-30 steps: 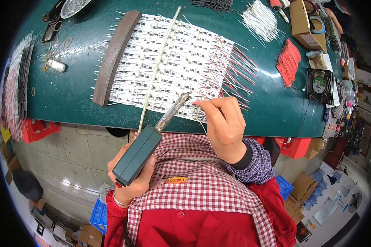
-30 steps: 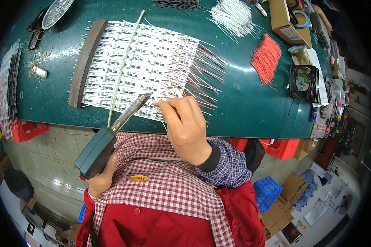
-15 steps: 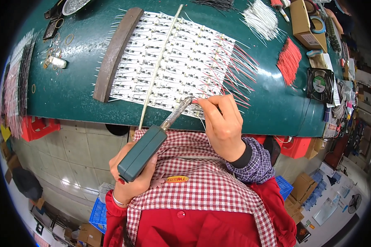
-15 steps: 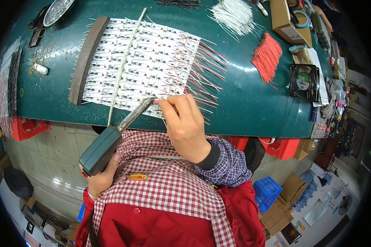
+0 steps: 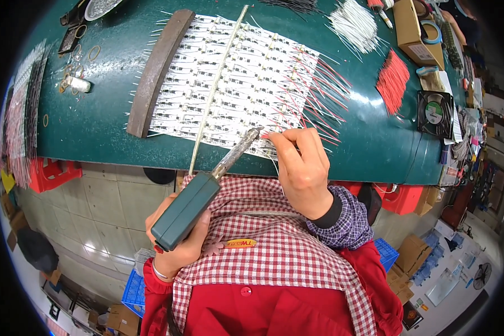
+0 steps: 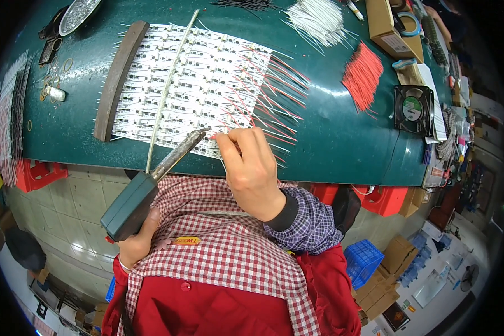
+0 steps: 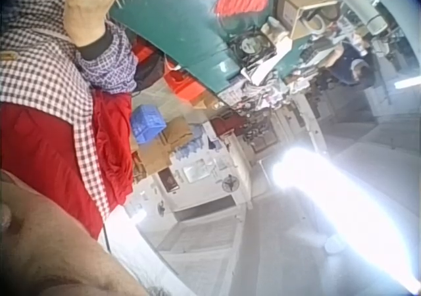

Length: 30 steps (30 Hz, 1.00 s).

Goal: The person solders wires onto a circuit board panel using a soldering tool, grabbing wires from bundles on the table and attaching them onto the board terminals by hand.

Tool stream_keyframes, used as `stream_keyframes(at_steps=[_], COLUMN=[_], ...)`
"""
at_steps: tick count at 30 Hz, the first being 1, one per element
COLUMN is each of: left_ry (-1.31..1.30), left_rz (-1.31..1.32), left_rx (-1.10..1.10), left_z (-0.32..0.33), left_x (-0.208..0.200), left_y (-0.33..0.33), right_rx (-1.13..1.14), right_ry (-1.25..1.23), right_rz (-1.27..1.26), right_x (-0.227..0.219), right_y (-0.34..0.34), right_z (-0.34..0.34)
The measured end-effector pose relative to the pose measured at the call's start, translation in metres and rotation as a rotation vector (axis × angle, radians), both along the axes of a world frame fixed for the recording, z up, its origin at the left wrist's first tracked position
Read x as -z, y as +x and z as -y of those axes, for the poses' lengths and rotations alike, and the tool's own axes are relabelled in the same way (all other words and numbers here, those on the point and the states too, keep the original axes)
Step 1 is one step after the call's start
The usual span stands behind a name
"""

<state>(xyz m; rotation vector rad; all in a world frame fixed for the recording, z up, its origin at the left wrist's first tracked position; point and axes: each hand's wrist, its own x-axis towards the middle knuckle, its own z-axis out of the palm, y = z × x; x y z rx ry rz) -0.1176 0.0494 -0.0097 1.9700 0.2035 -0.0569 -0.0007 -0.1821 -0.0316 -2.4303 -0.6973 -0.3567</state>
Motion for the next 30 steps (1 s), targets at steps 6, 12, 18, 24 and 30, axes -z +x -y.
stream_keyframes(at_steps=[6, 12, 18, 24, 30], left_ry=[-0.018, -0.013, 0.005, 0.003, 0.042], left_rz=[-0.024, -0.009, 0.004, 0.021, 0.050], left_rx=[-0.024, -0.014, -0.001, 0.028, 0.074], left_z=[0.000, -0.001, -0.001, 0.000, -0.002], left_x=[-0.001, -0.001, -0.001, -0.005, -0.006], left_y=[-0.002, -0.007, -0.010, -0.006, -0.005], right_rx=[-0.006, -0.030, -0.023, -0.006, -0.011], right_ry=[0.001, 0.030, 0.047, 0.025, 0.006], right_rz=[-0.009, 0.028, 0.014, 0.002, -0.003], right_x=[0.000, -0.002, -0.001, -0.001, -0.001], right_y=[0.000, -0.006, -0.012, -0.014, -0.014], right_z=[0.002, 0.003, 0.002, 0.002, 0.002])
